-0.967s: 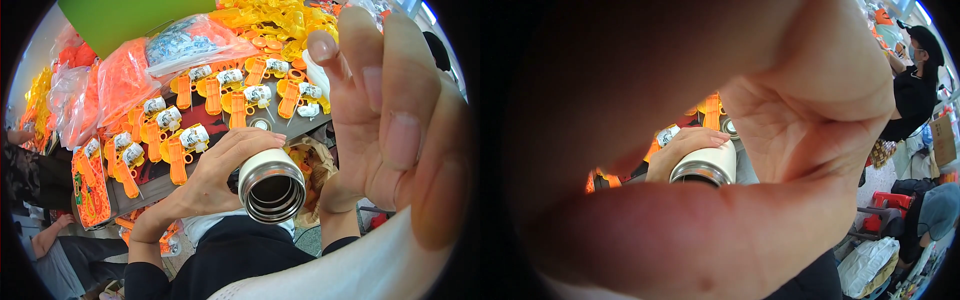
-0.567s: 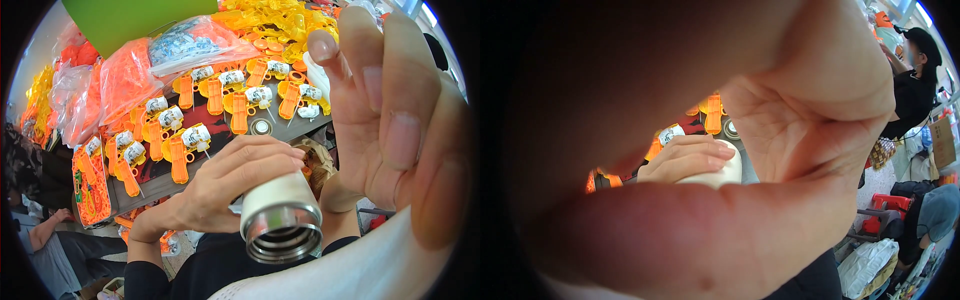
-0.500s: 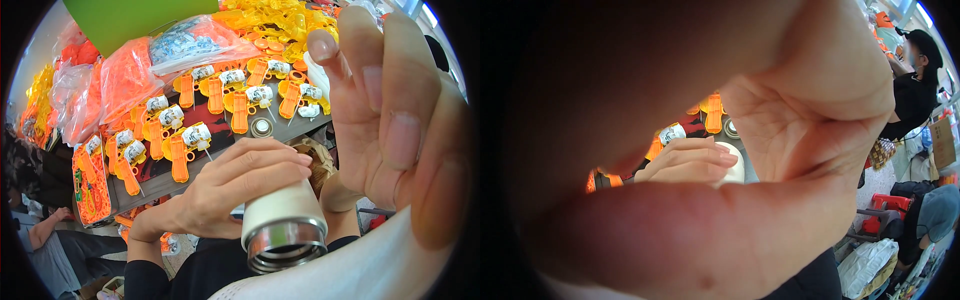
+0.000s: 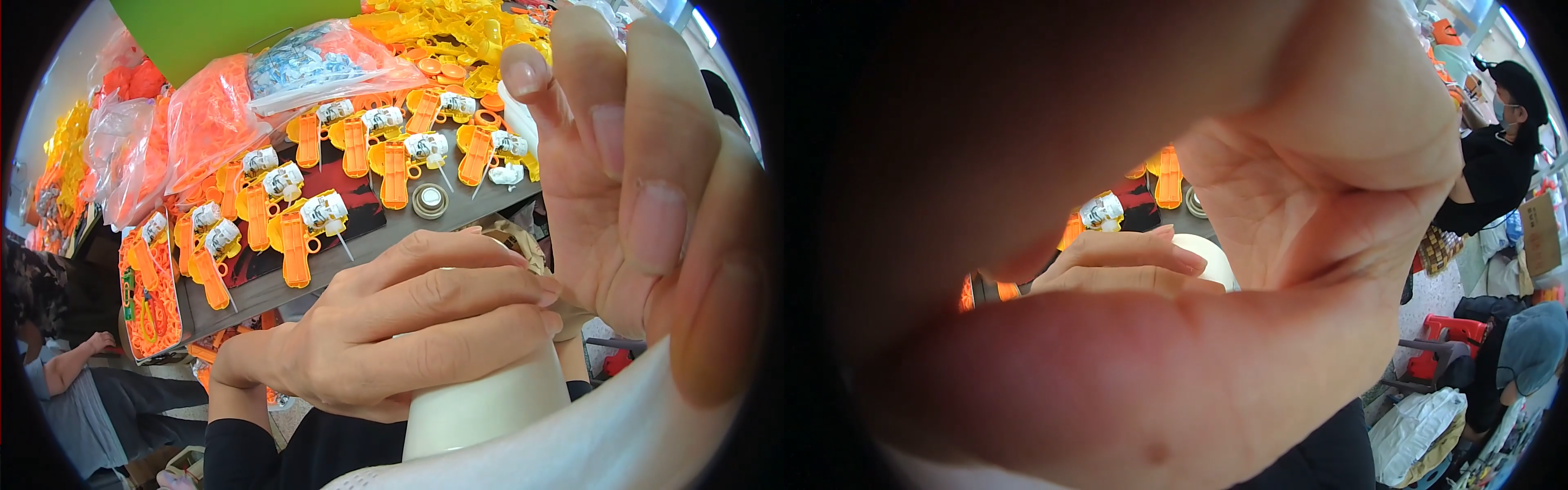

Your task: Assembling and packaging plastic toy guns at a factory workstation.

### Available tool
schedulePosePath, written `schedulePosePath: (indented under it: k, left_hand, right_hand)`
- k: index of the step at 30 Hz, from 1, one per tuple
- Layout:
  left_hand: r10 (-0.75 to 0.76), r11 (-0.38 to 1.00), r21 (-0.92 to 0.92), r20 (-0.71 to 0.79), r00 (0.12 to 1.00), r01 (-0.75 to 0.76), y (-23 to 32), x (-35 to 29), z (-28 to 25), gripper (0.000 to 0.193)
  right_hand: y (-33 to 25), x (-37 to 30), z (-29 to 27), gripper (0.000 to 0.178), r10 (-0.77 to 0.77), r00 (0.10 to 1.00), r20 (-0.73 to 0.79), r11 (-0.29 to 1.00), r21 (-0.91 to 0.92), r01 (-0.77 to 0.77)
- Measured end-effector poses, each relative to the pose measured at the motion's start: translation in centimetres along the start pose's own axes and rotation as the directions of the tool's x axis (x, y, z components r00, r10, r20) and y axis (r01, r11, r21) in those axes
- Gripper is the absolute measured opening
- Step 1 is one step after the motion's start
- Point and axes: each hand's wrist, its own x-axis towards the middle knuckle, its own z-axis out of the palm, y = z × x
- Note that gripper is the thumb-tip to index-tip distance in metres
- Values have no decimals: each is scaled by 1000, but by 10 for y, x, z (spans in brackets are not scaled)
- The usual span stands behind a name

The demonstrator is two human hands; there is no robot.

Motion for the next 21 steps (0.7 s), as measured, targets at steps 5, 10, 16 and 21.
schedulePosePath:
  k: [5,10,16,21]
  left_hand:
    - [-162,983,116,182,970,143,20,25,-14,32]
    - [-115,982,163,136,984,92,8,22,-5,29]
    - [63,975,213,-13,998,-58,-4,18,8,24]
    - [218,945,276,-130,967,-176,-6,18,11,21]
  right_hand:
    - [-1,0,2,19,-24,1000,-17,1000,1,24]
    - [-2,1,2,18,-46,998,-36,999,-4,46]
    - [-3,0,2,18,-68,996,-65,998,-12,67]
    - [-4,0,2,17,-90,992,-85,996,-25,88]
